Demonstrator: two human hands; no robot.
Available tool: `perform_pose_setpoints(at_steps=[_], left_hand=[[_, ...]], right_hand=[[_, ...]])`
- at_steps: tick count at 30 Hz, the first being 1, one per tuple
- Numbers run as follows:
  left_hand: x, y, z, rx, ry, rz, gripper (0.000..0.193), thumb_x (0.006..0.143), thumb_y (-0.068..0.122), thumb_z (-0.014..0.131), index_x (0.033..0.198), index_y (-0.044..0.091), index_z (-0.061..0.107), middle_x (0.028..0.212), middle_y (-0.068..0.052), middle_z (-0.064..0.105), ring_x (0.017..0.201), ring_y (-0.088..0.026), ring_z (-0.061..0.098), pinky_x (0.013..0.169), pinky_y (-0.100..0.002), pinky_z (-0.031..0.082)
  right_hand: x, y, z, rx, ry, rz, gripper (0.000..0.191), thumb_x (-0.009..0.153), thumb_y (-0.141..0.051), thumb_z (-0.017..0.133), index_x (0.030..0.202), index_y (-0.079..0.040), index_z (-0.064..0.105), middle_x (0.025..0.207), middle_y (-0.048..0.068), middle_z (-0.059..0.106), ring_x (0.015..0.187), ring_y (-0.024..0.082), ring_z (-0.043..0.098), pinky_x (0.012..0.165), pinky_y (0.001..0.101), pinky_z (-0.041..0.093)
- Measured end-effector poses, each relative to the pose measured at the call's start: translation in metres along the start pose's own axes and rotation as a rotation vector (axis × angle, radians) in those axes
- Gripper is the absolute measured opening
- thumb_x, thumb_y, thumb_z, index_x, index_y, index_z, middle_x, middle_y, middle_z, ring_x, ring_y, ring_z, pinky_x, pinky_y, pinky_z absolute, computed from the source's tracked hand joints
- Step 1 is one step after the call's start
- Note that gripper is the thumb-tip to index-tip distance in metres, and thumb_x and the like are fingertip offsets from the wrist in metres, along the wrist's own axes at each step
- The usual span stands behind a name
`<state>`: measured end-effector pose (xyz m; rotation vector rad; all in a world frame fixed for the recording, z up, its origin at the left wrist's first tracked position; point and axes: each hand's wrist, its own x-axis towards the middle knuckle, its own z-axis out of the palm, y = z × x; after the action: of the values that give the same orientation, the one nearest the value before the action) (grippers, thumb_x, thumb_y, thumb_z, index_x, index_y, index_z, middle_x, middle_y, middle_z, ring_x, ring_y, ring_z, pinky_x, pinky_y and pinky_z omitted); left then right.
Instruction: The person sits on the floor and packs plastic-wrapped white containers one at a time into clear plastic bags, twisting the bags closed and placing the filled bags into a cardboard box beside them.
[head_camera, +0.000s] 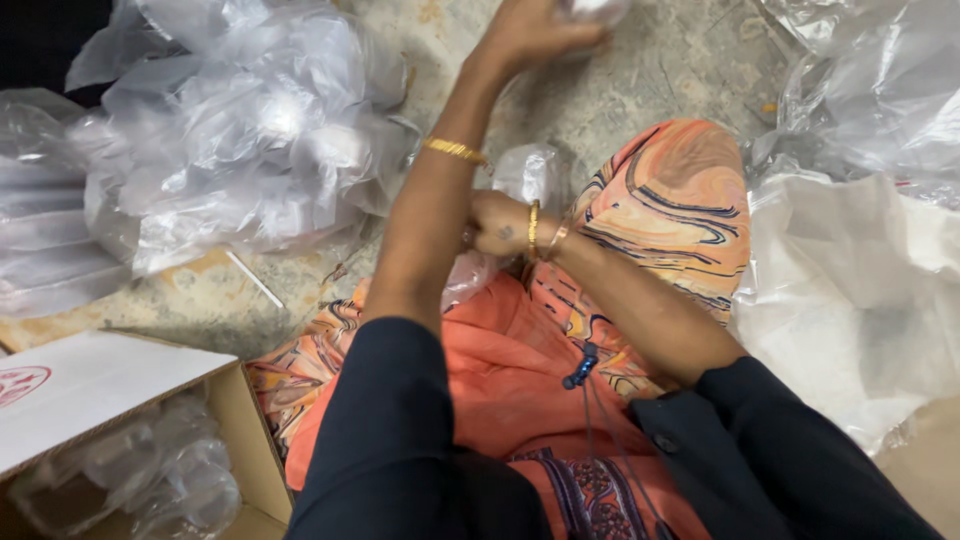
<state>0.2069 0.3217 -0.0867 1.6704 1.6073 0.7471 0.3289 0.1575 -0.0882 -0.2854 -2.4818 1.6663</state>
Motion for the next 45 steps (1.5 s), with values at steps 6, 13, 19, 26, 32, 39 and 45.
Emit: perform_pose_setpoints(at_steps=[6,13,19,26,32,39,45], left_hand=[[-0.141,-0.027,-0.044,-0.136,0.033,0.027,0.086,0.073,0.038,0.090,0.141,0.011,0.044,0.120,-0.013,0.067,0.110,-0.030,0.070,0.096,-0.039,0.056],[-0.196,-0.027,-0.036,-0.135,0.178,0.199,0.085,0.081,0.027,0.089,0.146,0.009,0.037,0.140,-0.017,0.054,0.133,-0.033,0.054,0.110,-0.041,0.044],[-0.230,0.034,-0.065,-0.705,0.434,0.186,0.061,0.098,0.015,0.070,0.153,0.012,0.044,0.139,-0.008,0.057,0.130,-0.020,0.053,0.110,-0.031,0.044],[-0.263,0.122,-0.032,-0.165,0.551,0.243,0.017,0.105,0.020,0.068,0.119,0.013,0.062,0.118,-0.002,0.059,0.111,-0.012,0.059,0.100,-0.029,0.050],[-0.267,0.107,0.002,-1.379,0.507,0.108,0.011,0.112,0.017,0.060,0.105,0.008,0.059,0.090,0.001,0.061,0.079,-0.003,0.053,0.077,-0.022,0.044],[-0.290,0.089,-0.053,-1.521,0.375,-0.055,0.026,0.093,0.003,0.070,0.114,0.009,0.055,0.083,0.006,0.056,0.069,-0.004,0.049,0.062,-0.020,0.037],[-0.271,0.050,-0.046,-0.143,0.698,-0.177,0.024,0.090,0.002,0.062,0.113,0.006,0.058,0.080,-0.006,0.063,0.061,-0.011,0.052,0.058,-0.027,0.042]], right_hand=[[-0.030,-0.041,-0.046,0.360,-0.278,0.044,0.017,0.091,-0.020,0.078,0.095,-0.005,0.072,0.088,0.008,0.074,0.085,0.016,0.067,0.081,0.0317,0.052],[-0.051,-0.022,-0.074,1.055,0.315,-0.068,0.017,0.103,-0.023,0.071,0.104,-0.007,0.067,0.103,0.002,0.068,0.096,0.011,0.062,0.089,0.0273,0.051],[-0.063,-0.022,-0.060,1.334,0.369,-0.102,0.023,0.109,-0.030,0.065,0.100,-0.009,0.065,0.093,0.000,0.064,0.082,0.009,0.057,0.075,0.0259,0.049],[-0.058,-0.033,-0.048,1.179,0.353,-0.042,0.025,0.109,-0.033,0.062,0.098,-0.011,0.062,0.097,-0.002,0.061,0.087,0.006,0.056,0.077,0.0257,0.049],[-0.050,-0.061,-0.037,0.916,0.459,-0.007,0.035,0.111,-0.041,0.057,0.106,-0.008,0.063,0.100,-0.005,0.058,0.092,0.003,0.054,0.084,0.0230,0.048],[-0.063,-0.054,-0.076,1.179,0.579,0.190,0.031,0.106,-0.037,0.061,0.088,-0.013,0.059,0.075,-0.002,0.058,0.066,0.008,0.054,0.062,0.0252,0.045],[-0.071,-0.019,-0.106,0.828,0.468,0.199,0.026,0.100,-0.012,0.075,0.086,-0.014,0.053,0.072,-0.007,0.049,0.060,0.004,0.040,0.053,0.0223,0.032]])
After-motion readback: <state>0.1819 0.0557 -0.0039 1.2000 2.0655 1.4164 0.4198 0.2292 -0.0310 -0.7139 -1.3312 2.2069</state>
